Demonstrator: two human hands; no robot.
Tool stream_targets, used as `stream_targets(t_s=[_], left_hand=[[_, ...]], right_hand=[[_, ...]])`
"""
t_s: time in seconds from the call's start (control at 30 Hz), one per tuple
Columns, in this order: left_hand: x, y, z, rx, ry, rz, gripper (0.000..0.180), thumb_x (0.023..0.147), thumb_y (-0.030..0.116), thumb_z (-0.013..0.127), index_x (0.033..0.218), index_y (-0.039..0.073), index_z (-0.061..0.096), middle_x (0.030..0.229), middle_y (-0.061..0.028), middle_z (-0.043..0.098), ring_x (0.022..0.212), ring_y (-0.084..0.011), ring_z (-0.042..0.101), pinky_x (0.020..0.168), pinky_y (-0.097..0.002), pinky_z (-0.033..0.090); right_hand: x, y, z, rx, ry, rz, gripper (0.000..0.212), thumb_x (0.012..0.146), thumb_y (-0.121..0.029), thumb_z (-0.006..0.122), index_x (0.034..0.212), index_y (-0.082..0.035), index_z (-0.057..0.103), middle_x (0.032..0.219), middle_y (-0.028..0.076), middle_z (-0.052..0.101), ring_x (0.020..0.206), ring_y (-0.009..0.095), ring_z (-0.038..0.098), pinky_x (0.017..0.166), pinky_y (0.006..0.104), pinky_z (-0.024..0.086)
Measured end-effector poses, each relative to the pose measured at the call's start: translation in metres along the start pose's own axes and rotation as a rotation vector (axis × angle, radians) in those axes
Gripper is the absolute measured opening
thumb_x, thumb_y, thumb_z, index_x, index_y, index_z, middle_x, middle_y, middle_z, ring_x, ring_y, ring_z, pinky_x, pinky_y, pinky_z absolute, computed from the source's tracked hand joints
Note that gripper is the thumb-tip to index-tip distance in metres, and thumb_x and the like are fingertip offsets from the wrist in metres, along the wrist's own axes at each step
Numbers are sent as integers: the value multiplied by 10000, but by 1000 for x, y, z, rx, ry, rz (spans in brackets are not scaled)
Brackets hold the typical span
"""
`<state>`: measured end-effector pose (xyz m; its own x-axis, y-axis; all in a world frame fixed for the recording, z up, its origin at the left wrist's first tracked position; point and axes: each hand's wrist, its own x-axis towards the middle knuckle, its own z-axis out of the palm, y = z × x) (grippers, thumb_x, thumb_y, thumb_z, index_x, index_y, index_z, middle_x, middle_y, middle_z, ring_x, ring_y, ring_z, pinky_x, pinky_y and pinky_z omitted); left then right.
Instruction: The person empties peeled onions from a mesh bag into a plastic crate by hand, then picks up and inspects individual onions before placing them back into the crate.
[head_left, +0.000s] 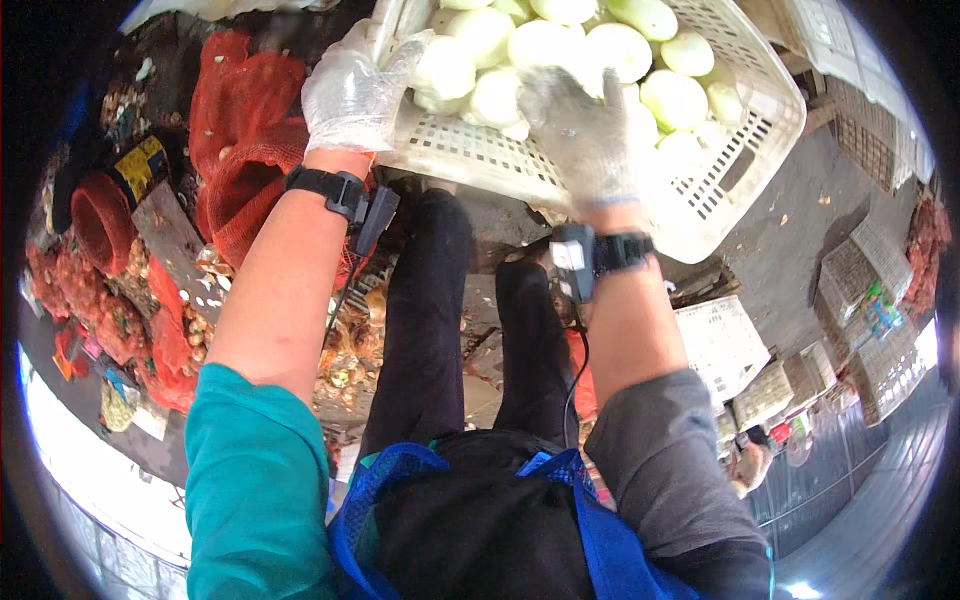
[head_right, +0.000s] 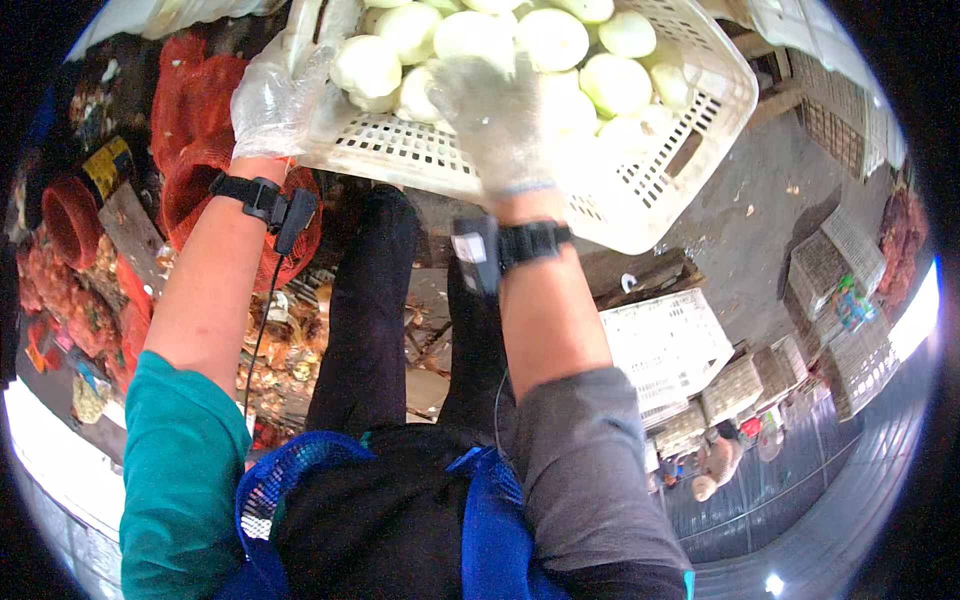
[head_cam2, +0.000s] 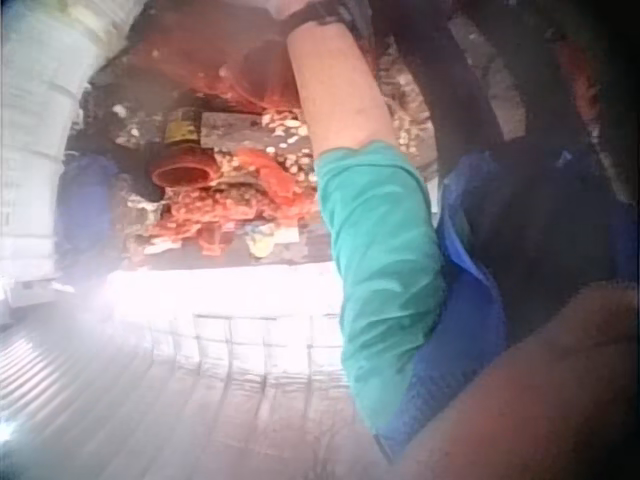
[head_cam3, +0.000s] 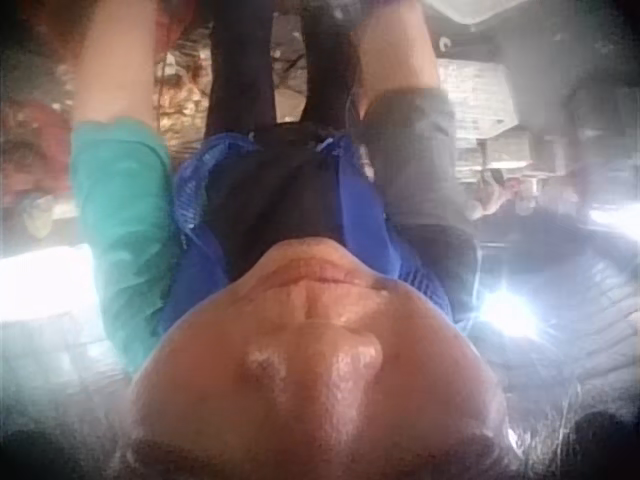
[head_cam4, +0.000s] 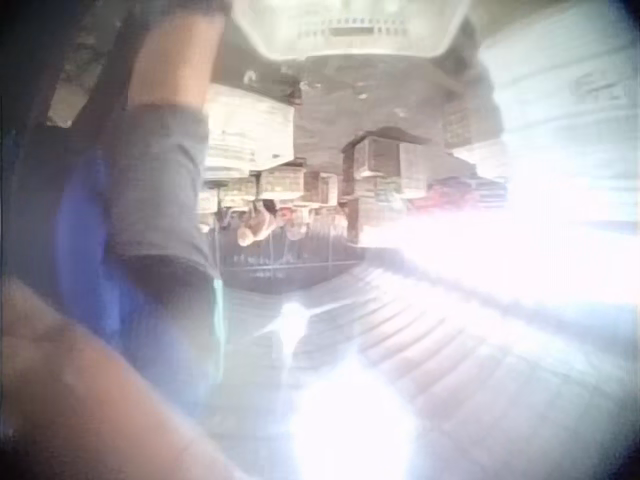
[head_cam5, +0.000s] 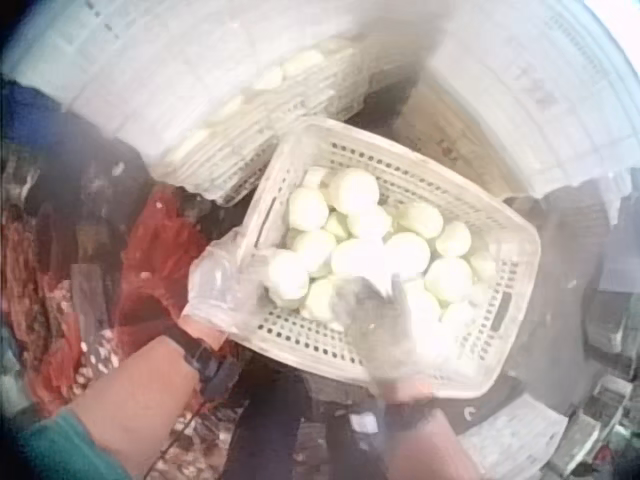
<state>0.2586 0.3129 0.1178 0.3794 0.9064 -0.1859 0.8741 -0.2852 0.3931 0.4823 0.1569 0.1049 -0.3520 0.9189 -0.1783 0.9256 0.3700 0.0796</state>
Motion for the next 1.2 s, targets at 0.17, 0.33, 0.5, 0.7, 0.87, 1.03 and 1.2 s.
stream_targets(t_s=[0.17, 0.33, 0.5, 0.7, 0.87, 1.03, 1.2], left_hand=[[-3, 5, -3, 38, 26, -15, 563, 910, 583, 670, 1195, 100, 721, 1043, -188, 748, 976, -417, 700, 838, -471, 549], [-1, 18, -2, 23, 42, 18, 622, 904, 629, 653, 1173, 72, 724, 1039, -233, 735, 978, -433, 697, 848, -487, 546], [-2, 18, -5, 31, 70, 32, 644, 904, 643, 645, 1172, 62, 723, 1036, -253, 728, 981, -439, 695, 857, -493, 543], [-4, 18, -9, 105, 18, -6, 689, 923, 677, 588, 1234, 68, 674, 1043, -235, 718, 985, -431, 686, 862, -497, 544], [-3, 37, -18, -85, 15, 44, 466, 898, 477, 638, 1114, 73, 722, 999, -218, 723, 942, -404, 694, 820, -484, 544], [-3, 36, -17, -95, 10, 58, 399, 898, 392, 616, 1136, 83, 703, 1031, -205, 721, 961, -390, 690, 830, -486, 540], [3, 5, 28, -225, 73, 255, 408, 908, 432, 633, 1106, 87, 722, 992, -194, 729, 928, -382, 700, 818, -479, 539]], right_hand=[[13, 14, -39, 1672, -14, 1336, 437, 942, -255, 694, 1343, -89, 640, 1203, 130, 723, 1168, 286, 657, 1027, 423, 502], [42, -1, 5, 712, -151, 275, 230, 867, -148, 691, 1051, -21, 747, 1073, 171, 735, 1042, 322, 699, 938, 406, 542], [57, -19, 15, 345, -295, 144, 262, 829, -62, 670, 1078, -33, 746, 1008, 141, 762, 991, 291, 734, 856, 393, 560], [63, -6, 1, 326, -315, 43, 236, 862, -82, 661, 1078, -34, 742, 1040, 147, 753, 1010, 286, 714, 907, 391, 537], [37, 21, 15, 340, -316, -250, 134, 818, -51, 640, 854, -46, 769, 875, 146, 738, 903, 286, 722, 897, 393, 518], [39, 3, -14, 193, -429, -149, 131, 800, -153, 677, 840, -103, 792, 871, 140, 743, 892, 290, 715, 854, 377, 503], [19, 6, -31, 56, -892, -232, 180, 751, -242, 759, 887, -145, 827, 914, 78, 749, 919, 304, 709, 773, 418, 507]])
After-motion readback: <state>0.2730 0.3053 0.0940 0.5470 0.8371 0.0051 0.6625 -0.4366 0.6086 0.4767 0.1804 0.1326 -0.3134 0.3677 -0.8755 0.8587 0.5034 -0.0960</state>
